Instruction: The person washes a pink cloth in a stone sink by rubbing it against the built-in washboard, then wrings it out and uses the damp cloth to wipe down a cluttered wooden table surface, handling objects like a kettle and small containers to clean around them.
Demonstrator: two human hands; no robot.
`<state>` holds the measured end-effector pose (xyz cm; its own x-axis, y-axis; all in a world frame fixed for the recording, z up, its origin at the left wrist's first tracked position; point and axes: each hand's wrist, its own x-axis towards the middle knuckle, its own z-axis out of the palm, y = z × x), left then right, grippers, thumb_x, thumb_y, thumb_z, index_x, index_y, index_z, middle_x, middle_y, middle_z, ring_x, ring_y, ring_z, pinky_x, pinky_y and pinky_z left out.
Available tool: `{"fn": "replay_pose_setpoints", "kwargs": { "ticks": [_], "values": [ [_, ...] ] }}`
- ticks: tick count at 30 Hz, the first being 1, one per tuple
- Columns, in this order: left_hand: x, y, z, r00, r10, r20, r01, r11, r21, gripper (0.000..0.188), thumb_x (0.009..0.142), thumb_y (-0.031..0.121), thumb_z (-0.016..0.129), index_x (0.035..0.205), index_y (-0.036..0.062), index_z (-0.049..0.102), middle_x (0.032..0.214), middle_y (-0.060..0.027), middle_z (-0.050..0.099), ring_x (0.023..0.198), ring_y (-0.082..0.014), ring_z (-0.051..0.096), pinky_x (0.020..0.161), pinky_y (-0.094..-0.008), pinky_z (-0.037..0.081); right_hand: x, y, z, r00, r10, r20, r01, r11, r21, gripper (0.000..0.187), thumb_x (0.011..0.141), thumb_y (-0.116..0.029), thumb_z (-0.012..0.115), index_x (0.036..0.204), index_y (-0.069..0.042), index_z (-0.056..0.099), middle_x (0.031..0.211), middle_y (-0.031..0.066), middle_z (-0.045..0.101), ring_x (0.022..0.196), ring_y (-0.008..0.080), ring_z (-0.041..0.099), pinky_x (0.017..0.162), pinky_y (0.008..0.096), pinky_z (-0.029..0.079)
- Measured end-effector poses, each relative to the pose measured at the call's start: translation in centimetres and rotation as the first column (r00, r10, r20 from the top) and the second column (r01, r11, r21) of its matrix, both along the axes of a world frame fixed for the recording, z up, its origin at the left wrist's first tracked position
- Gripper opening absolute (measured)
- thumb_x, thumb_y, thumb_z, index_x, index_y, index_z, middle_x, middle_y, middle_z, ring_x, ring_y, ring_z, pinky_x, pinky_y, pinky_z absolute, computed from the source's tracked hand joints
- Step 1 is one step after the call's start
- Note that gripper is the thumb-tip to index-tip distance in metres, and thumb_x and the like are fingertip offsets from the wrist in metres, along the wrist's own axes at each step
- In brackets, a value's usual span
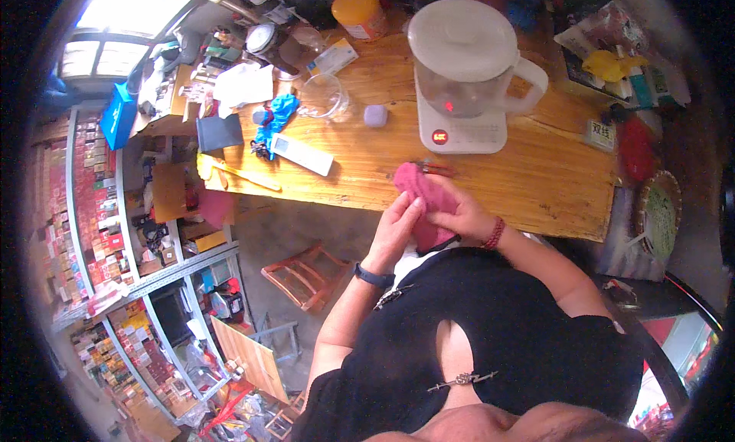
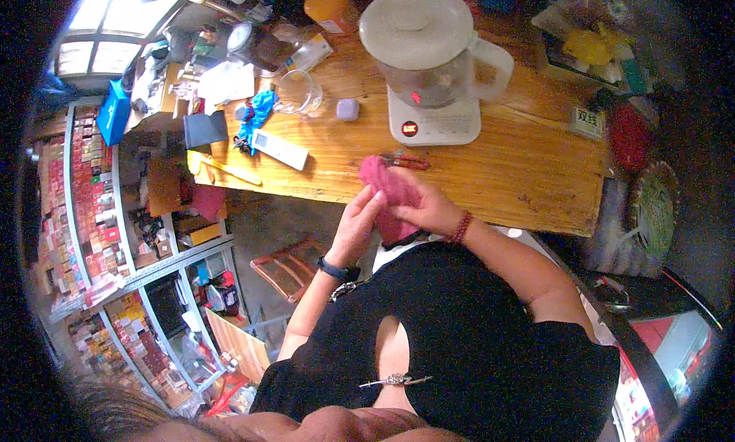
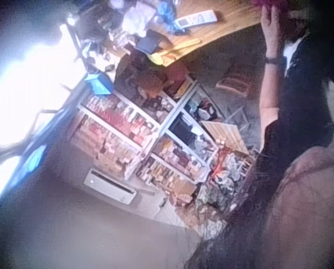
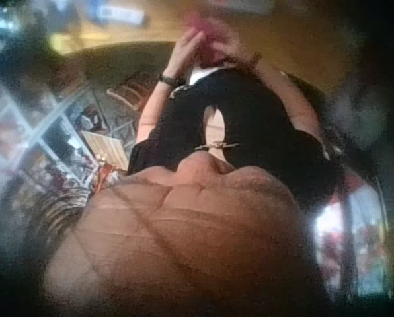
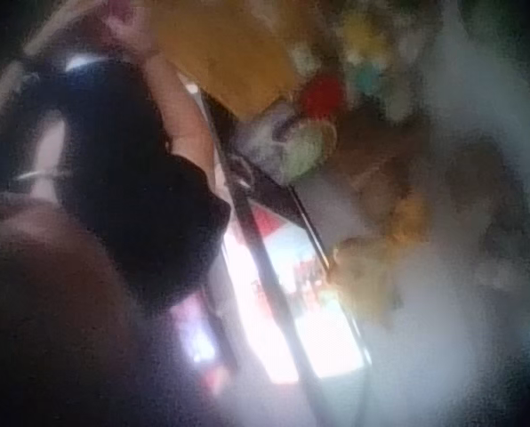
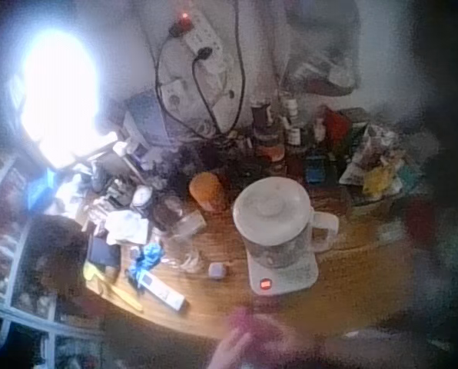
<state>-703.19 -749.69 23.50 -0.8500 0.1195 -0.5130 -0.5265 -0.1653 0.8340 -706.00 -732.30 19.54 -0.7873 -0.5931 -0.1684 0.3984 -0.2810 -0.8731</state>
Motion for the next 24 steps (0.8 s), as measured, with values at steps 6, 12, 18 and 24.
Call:
{"fn": "replay_pose_setpoints", "kwargs": {
  "ticks": [6, 12, 18, 24],
  "values": [
    [-7.0, -6.8, -1.9, 0.787, -0.409, -0.462, -0.232, 0.497, -0.836, 0.019, 0.089, 0.015, 0.062, 0.099, -0.0012, 0.061, 0.088, -0.0164, 0.063, 0.077, -0.0296, 0.062, 0.065, -0.0356, 0.049, 0.6, 4.4, -0.2, 0.930, -0.178, -0.320, 0.332, 0.780, 0.530, 0.053, 0.076, -0.014, 0.071, 0.125, -0.004, 0.053, 0.127, 0.0161, 0.053, 0.116, 0.0253, 0.053, 0.100, 0.0375, 0.041],
    [-15.7, -8.3, -7.2, 0.494, -0.817, -0.296, -0.190, 0.231, -0.954, 0.032, 0.080, 0.006, 0.058, 0.111, 0.0032, 0.053, 0.141, -0.0169, 0.036, 0.125, -0.0382, 0.038, 0.097, -0.0503, 0.040, 1.7, 3.7, -1.9, 0.693, 0.164, -0.701, 0.702, 0.066, 0.709, 0.053, 0.071, -0.016, 0.066, 0.120, 0.002, 0.053, 0.135, 0.0247, 0.041, 0.121, 0.0430, 0.040, 0.104, 0.0470, 0.033],
    [-17.2, -8.3, -8.3, 0.427, -0.764, -0.483, -0.120, 0.482, -0.868, 0.024, 0.077, 0.007, 0.058, 0.101, 0.0042, 0.055, 0.109, -0.0179, 0.049, 0.101, -0.0344, 0.049, 0.081, -0.0477, 0.045, 2.2, -2.0, -2.9, 0.664, 0.030, -0.747, 0.747, -0.075, 0.660, 0.038, 0.071, -0.017, 0.066, 0.101, 0.003, 0.055, 0.127, 0.0239, 0.047, 0.114, 0.0432, 0.045, 0.100, 0.0492, 0.036],
    [-15.4, -12.5, -8.0, 0.749, -0.508, -0.425, 0.366, 0.852, -0.374, 0.007, 0.085, 0.012, 0.052, 0.086, 0.0050, 0.052, 0.069, -0.0057, 0.049, 0.064, -0.0190, 0.049, 0.060, -0.0329, 0.043, 3.1, -6.8, -2.4, 0.672, -0.239, -0.701, 0.737, 0.124, 0.664, 0.040, 0.073, -0.016, 0.068, 0.107, 0.001, 0.057, 0.127, 0.0213, 0.050, 0.117, 0.0373, 0.047, 0.101, 0.0409, 0.038]
  ]
}}
